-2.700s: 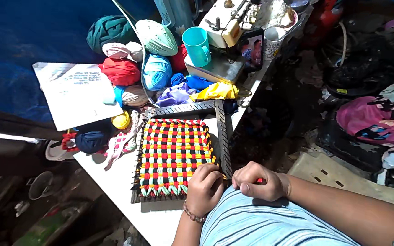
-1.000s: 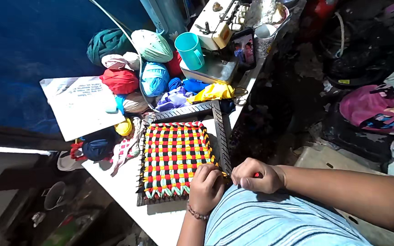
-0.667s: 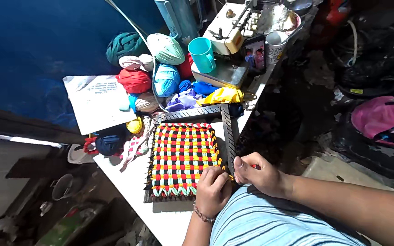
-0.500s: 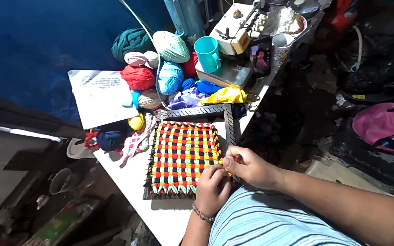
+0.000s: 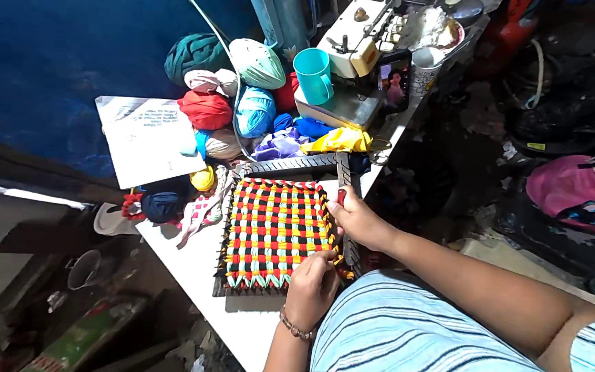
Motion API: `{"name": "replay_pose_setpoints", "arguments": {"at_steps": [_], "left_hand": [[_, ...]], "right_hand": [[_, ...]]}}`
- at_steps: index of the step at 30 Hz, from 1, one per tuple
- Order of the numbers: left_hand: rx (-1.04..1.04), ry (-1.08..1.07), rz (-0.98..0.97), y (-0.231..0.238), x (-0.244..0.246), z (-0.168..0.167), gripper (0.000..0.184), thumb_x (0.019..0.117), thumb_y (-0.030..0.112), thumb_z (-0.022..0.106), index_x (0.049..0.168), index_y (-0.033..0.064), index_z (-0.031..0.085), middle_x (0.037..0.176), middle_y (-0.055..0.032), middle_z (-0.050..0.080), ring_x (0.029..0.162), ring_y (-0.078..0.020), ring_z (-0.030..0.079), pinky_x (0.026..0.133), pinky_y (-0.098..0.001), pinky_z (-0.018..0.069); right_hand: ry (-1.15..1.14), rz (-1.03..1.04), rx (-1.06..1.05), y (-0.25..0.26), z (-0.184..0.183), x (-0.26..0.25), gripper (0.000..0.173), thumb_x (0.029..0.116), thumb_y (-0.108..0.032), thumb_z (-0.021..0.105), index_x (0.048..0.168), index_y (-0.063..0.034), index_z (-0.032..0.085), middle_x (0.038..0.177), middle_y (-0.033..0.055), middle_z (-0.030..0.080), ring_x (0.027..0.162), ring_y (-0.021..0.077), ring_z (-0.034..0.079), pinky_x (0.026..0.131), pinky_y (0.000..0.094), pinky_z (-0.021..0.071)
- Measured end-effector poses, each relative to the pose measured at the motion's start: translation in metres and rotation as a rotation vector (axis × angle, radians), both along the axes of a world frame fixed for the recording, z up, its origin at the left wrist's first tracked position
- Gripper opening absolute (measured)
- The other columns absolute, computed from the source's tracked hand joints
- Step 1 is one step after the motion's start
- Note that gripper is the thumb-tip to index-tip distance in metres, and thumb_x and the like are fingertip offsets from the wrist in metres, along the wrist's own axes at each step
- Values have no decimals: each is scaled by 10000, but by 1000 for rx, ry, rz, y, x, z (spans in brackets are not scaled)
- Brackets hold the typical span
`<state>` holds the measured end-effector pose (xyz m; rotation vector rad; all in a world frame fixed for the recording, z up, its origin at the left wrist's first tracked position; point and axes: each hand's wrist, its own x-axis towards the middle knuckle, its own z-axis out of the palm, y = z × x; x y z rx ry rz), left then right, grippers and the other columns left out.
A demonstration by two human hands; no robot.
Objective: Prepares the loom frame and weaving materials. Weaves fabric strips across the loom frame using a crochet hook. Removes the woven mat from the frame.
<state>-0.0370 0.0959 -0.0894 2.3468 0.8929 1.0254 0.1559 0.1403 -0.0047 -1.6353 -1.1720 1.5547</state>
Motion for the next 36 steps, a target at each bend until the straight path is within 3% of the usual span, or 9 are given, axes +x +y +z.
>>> {"name": "replay_pose_setpoints", "arguments": {"at_steps": [7, 10, 13, 18, 24, 29, 31, 33, 36], "left_hand": [[-61, 46, -11, -2, -3, 0, 151, 920, 175, 629, 879, 60, 717, 1051, -114, 758, 1031, -166, 723, 925, -257, 571], [-81, 40, -23, 2, -3, -4, 187, 969, 245, 650, 982, 76, 728, 1037, -84, 755, 1023, -146, 716, 938, -251, 565], [-95, 52, -55, 1, -7, -4, 173, 956, 184, 655, 1086, 136, 758, 1078, -66, 744, 1034, -134, 702, 932, -256, 566], [-121, -12, -83, 3, -10, -3, 90, 938, 149, 676, 954, 90, 741, 1081, -89, 744, 1082, -102, 690, 960, -222, 552], [-258, -6, -102, 3, -15, 6, 106, 918, 115, 677, 875, 23, 708, 1077, -151, 748, 1076, -120, 703, 955, -231, 551], [-286, -13, -111, 3, -16, 6, 115, 912, 87, 673, 875, -15, 711, 1086, -177, 751, 1067, -144, 718, 949, -253, 562], [-257, -4, -112, 3, -17, 3, 118, 918, 115, 675, 912, 9, 724, 1096, -158, 749, 1089, -133, 708, 965, -242, 552], [-185, 14, -94, 3, -15, -1, 126, 906, 147, 672, 919, 43, 742, 1089, -129, 756, 1074, -127, 713, 950, -238, 558], [-95, 33, -75, 4, -13, -6, 150, 886, 186, 664, 900, 81, 771, 1072, -106, 767, 1032, -158, 735, 914, -272, 583]], "right_hand": [[536, -418, 55, -19, -4, 5, 81, 1076, -137, 503, 1034, -123, 435, 659, -43, 434, 538, 47, 457, 571, 209, 460], [770, -530, 111, -36, -3, 5, 307, 1076, -172, 434, 773, -168, 487, 531, -80, 391, 475, 42, 426, 557, 219, 459], [876, -524, 116, -52, -6, 7, 507, 1070, -253, 341, 569, -229, 412, 478, -105, 350, 448, 37, 406, 551, 240, 450], [1003, -517, 124, -61, -16, 14, 528, 1059, -228, 308, 549, -252, 443, 519, -116, 450, 532, 46, 517, 654, 279, 512], [943, -585, -170, -62, -18, 34, 588, 1135, -333, 213, 607, -194, 431, 551, -37, 513, 612, 141, 614, 774, 376, 581], [894, -451, -206, -73, -19, 44, 578, 1127, -347, 188, 688, -165, 518, 822, 31, 712, 941, 231, 722, 898, 452, 588], [906, -396, -166, -78, -22, 43, 605, 1102, -396, 166, 644, -220, 520, 800, -24, 702, 874, 154, 700, 809, 362, 580], [1008, -445, -114, -82, -29, 39, 658, 1078, -485, 156, 567, -249, 498, 653, -58, 629, 681, 93, 647, 642, 282, 548], [1149, -678, -63, -91, -31, 23, 680, 1072, -548, 135, 547, -231, 429, 521, -61, 487, 503, 91, 539, 525, 273, 494]]}}
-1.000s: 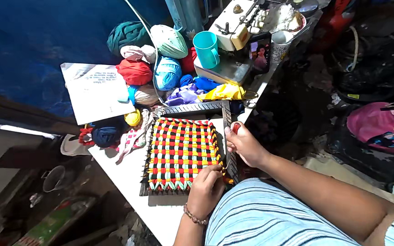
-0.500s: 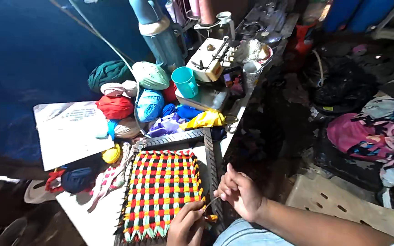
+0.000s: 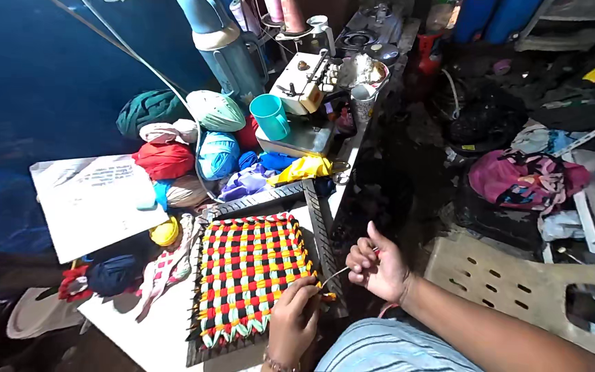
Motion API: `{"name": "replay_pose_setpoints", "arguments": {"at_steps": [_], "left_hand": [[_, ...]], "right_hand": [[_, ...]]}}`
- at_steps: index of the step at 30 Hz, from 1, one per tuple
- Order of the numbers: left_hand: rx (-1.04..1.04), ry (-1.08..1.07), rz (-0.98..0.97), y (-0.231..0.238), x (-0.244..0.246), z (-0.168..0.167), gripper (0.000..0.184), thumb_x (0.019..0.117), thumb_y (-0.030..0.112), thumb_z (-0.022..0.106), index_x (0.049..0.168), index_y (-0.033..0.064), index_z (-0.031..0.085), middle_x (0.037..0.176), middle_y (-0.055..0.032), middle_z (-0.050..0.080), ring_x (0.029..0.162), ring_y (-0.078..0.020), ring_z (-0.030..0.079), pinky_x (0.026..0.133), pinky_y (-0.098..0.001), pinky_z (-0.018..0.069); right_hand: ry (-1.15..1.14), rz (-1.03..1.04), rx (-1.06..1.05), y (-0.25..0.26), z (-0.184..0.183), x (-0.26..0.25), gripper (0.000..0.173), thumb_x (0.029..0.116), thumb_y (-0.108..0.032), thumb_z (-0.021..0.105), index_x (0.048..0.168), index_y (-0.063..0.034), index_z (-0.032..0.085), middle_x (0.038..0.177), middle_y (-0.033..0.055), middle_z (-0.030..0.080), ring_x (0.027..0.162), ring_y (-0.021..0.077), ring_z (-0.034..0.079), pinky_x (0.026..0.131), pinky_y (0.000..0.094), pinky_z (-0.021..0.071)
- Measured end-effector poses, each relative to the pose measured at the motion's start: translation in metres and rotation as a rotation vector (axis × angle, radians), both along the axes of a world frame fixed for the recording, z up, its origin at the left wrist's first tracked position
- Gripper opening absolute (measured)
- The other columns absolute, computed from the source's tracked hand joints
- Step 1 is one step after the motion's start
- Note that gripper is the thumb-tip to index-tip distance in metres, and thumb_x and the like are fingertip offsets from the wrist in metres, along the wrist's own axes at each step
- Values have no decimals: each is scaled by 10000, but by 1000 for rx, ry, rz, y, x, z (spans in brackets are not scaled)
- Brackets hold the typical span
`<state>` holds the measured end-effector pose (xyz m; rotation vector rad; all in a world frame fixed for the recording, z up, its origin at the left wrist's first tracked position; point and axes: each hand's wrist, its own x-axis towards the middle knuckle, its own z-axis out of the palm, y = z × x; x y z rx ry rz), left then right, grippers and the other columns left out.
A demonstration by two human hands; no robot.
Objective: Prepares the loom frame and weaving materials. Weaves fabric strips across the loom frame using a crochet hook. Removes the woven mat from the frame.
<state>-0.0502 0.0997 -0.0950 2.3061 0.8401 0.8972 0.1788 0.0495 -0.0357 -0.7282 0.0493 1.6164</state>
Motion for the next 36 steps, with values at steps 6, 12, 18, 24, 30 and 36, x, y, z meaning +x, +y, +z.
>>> {"name": "replay_pose_setpoints", "arguments": {"at_steps": [6, 12, 18, 24, 30, 36], "left_hand": [[74, -14, -47, 3, 4, -2, 163, 884, 167, 641, 881, 78, 778, 1051, -121, 765, 1008, -233, 741, 911, -337, 592], [87, -22, -87, 5, 5, -2, 154, 887, 153, 646, 885, 76, 780, 1037, -121, 756, 1001, -264, 734, 899, -369, 595], [102, -1, -104, 5, 7, -3, 132, 894, 145, 667, 887, 100, 791, 1017, -111, 757, 999, -251, 731, 915, -354, 587], [55, 58, -105, 6, 8, 0, 125, 884, 134, 677, 894, 107, 799, 1005, -104, 755, 1000, -237, 725, 914, -343, 585], [-2, 105, -89, 7, 8, 6, 104, 885, 131, 702, 904, 113, 803, 1002, -104, 745, 989, -211, 715, 905, -327, 582], [57, 133, -137, 11, 5, 6, 118, 932, 176, 685, 948, 130, 792, 1003, -95, 727, 1005, -187, 688, 926, -288, 555]], "right_hand": [[-78, -251, -78, -10, 0, -21, 699, 1084, -542, 109, 521, -227, 378, 448, -62, 421, 403, 84, 454, 441, 255, 422], [-209, -314, 60, -19, -3, -32, 661, 1087, -433, 141, 496, -249, 371, 436, -89, 402, 395, 54, 421, 439, 233, 382], [-188, -290, 145, -20, -24, -25, 648, 1074, -447, 222, 476, -253, 383, 427, -93, 405, 392, 49, 428, 442, 237, 390], [-262, -128, 341, -14, -37, -15, 564, 1006, -533, 484, 503, -279, 477, 467, -144, 424, 446, 4, 458, 512, 205, 423], [-493, 67, 708, -5, -44, -4, 475, 1001, -533, 561, 601, -276, 541, 549, -171, 464, 555, -33, 498, 609, 189, 442], [-667, 225, 698, -2, -16, -6, 486, 1043, -358, 482, 569, -265, 420, 540, -183, 403, 531, -58, 423, 555, 179, 374]]}}
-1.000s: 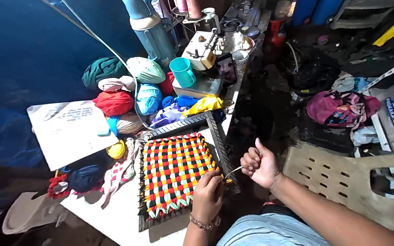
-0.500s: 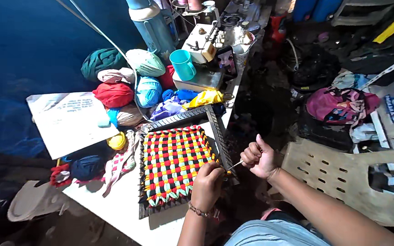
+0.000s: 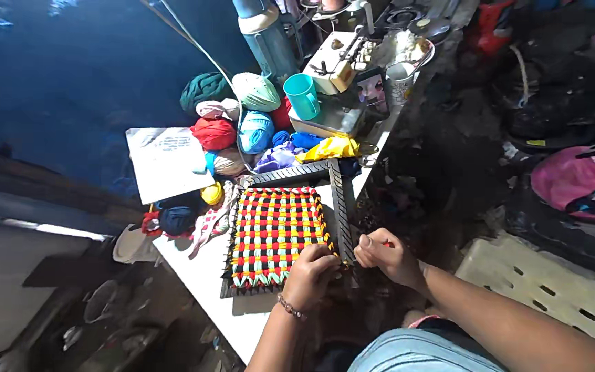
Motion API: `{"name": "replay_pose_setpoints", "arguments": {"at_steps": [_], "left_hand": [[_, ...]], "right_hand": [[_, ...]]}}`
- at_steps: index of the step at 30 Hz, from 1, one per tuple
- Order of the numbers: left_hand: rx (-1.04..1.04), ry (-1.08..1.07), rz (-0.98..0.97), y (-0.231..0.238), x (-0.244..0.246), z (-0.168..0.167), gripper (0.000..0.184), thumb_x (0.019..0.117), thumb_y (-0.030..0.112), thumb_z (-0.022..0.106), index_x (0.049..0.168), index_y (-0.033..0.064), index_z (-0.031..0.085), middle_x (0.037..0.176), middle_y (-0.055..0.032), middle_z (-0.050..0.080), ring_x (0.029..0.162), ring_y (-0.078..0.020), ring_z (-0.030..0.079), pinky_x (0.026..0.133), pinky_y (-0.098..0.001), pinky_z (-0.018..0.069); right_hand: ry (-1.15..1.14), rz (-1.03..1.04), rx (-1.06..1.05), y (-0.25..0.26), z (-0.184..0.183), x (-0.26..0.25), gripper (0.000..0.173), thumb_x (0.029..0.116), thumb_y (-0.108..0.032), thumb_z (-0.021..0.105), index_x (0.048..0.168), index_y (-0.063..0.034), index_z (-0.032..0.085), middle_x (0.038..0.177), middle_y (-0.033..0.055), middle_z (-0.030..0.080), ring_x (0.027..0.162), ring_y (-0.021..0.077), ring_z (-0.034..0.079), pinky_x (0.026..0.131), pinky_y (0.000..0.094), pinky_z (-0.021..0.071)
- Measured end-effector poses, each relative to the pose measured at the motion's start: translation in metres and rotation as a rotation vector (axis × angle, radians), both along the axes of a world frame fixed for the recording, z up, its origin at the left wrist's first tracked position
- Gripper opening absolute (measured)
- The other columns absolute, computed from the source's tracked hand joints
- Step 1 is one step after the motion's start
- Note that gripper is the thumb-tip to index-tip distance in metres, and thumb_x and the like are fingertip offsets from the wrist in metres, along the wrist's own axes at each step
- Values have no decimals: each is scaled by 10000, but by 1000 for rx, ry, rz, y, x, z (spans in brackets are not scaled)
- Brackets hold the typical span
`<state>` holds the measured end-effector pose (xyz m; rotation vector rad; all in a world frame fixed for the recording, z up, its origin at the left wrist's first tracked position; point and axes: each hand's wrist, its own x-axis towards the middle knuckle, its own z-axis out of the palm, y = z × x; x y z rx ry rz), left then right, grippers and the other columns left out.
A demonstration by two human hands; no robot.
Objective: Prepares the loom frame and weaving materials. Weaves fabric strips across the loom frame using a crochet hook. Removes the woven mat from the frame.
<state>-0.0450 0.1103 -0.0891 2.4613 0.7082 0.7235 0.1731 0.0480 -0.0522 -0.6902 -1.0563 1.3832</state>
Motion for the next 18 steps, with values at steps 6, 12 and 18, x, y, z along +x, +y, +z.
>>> {"name": "replay_pose_setpoints", "arguments": {"at_steps": [6, 12, 18], "left_hand": [[37, -31, 3, -2, 6, -1, 117, 942, 187, 673, 959, 127, 773, 1004, -100, 722, 1006, -187, 684, 939, -283, 543], [114, -57, 20, -4, 7, -3, 123, 975, 215, 629, 992, 136, 721, 1019, -93, 692, 1014, -191, 661, 935, -283, 538], [0, -116, 100, -7, 7, 1, 148, 878, 202, 677, 949, 99, 757, 1051, -131, 721, 1019, -218, 689, 924, -324, 555]], "right_hand": [[-44, -100, -338, 11, 47, -18, 478, 1027, -220, 352, 552, -279, 355, 494, -169, 339, 447, -40, 337, 470, 180, 292], [-37, -204, -545, 23, 73, -26, 540, 1102, -260, 312, 563, -221, 342, 460, -103, 324, 397, 5, 312, 425, 186, 272], [-273, -29, -485, 32, 86, -24, 341, 1043, -250, 572, 726, -156, 488, 601, -86, 435, 509, 0, 428, 506, 165, 379]]}}
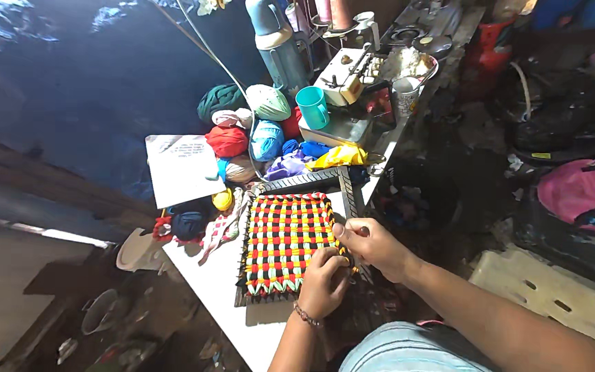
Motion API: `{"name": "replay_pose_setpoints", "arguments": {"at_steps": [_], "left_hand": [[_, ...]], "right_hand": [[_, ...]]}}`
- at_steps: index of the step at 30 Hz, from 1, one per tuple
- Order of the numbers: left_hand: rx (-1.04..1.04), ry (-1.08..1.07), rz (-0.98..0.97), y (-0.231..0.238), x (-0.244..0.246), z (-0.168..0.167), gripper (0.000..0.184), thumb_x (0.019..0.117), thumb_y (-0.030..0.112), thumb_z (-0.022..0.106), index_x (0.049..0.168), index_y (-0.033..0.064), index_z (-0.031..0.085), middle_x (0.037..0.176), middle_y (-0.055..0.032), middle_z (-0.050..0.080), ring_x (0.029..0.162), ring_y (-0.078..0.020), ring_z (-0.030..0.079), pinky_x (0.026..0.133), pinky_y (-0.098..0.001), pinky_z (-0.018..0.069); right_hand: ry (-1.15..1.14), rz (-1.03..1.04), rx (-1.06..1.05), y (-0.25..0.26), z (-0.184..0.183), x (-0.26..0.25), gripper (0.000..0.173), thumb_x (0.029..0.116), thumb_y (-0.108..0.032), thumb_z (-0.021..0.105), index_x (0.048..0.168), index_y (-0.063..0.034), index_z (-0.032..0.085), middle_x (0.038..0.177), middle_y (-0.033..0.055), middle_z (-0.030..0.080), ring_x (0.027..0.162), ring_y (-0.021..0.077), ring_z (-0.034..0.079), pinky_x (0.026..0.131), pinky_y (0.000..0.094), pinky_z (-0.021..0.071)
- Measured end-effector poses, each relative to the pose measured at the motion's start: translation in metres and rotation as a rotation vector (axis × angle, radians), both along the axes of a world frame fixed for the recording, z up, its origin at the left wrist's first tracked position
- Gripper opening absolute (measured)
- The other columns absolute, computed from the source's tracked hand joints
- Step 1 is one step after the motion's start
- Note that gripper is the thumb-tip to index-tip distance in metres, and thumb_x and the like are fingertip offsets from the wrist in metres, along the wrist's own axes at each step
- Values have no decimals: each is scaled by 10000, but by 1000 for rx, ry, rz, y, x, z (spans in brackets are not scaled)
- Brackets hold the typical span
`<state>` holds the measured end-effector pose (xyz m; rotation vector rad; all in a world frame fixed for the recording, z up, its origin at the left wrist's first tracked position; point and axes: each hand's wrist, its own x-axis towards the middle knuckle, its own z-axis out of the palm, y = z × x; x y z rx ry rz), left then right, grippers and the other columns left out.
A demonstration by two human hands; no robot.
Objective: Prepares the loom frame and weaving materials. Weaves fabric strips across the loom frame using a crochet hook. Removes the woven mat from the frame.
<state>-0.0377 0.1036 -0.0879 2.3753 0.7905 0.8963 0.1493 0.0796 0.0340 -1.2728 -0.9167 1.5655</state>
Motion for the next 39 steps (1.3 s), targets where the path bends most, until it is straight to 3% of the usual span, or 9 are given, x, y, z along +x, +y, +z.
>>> {"name": "replay_pose_setpoints", "arguments": {"at_steps": [3, 7, 10, 17, 23, 27, 31, 35, 39], "left_hand": [[-103, -36, 42, 0, 1, 5, 173, 877, 170, 650, 899, 32, 753, 1006, -128, 749, 939, -197, 728, 851, -342, 593], [-141, -28, -5, 2, 1, 8, 157, 898, 93, 609, 909, -19, 718, 911, -128, 738, 862, -176, 727, 821, -292, 595], [-139, -58, -36, 5, 0, 7, 152, 906, 73, 628, 950, -25, 735, 991, -147, 747, 935, -174, 732, 882, -269, 584], [-197, 40, -81, 8, 2, 18, 183, 894, 27, 676, 1033, 12, 795, 1083, -166, 745, 1023, -235, 728, 928, -326, 583], [-22, 114, -76, 10, 7, 19, 109, 865, 53, 656, 882, 15, 758, 967, -129, 768, 887, -226, 760, 817, -338, 617], [-335, 208, -64, 14, 4, 38, 184, 902, 50, 635, 1013, -37, 752, 1027, -162, 762, 925, -228, 749, 883, -365, 595], [-421, 263, -64, 13, 5, 47, 215, 909, 61, 635, 1070, -34, 742, 1017, -151, 758, 909, -204, 734, 876, -342, 583], [-170, 173, -68, 2, 7, 37, 175, 830, 15, 686, 985, -44, 744, 957, -162, 764, 840, -242, 759, 805, -363, 619], [150, 195, 27, -15, 10, 27, 131, 833, 68, 673, 902, -34, 716, 939, -160, 764, 778, -251, 768, 695, -350, 628]], "right_hand": [[-221, 98, 54, 8, -5, -2, 185, 998, -203, 612, 983, -48, 512, 827, 2, 483, 705, 63, 494, 666, 233, 445], [-432, 221, 51, 15, -11, -5, 297, 1063, -172, 461, 1282, 29, 461, 1054, 160, 566, 932, 208, 590, 845, 372, 504], [-419, 172, 71, 14, -12, -2, 318, 1070, -202, 467, 1283, 34, 470, 975, 116, 558, 871, 170, 575, 817, 344, 498], [41, -109, 225, 1, -42, 10, 107, 972, -102, 537, 906, -151, 469, 714, -113, 476, 612, -26, 461, 598, 165, 408], [155, -82, 284, -1, -48, 17, 148, 958, -71, 526, 874, -173, 461, 694, -122, 486, 597, -33, 452, 582, 154, 388], [105, -32, 266, 6, -43, 14, 155, 970, -65, 534, 864, -142, 451, 696, -101, 461, 592, -20, 434, 583, 165, 386], [-148, -7, 171, 12, -40, 8, 141, 1035, -163, 551, 1040, -50, 467, 769, -12, 469, 645, 53, 477, 643, 234, 443], [-452, 46, 26, 19, -21, 4, 413, 1091, -261, 494, 1377, 25, 408, 969, 157, 596, 825, 217, 613, 808, 392, 525], [-506, -7, -105, 28, -15, -3, 457, 1105, -284, 467, 1429, 17, 351, 952, 170, 591, 744, 234, 621, 754, 398, 544]]}}
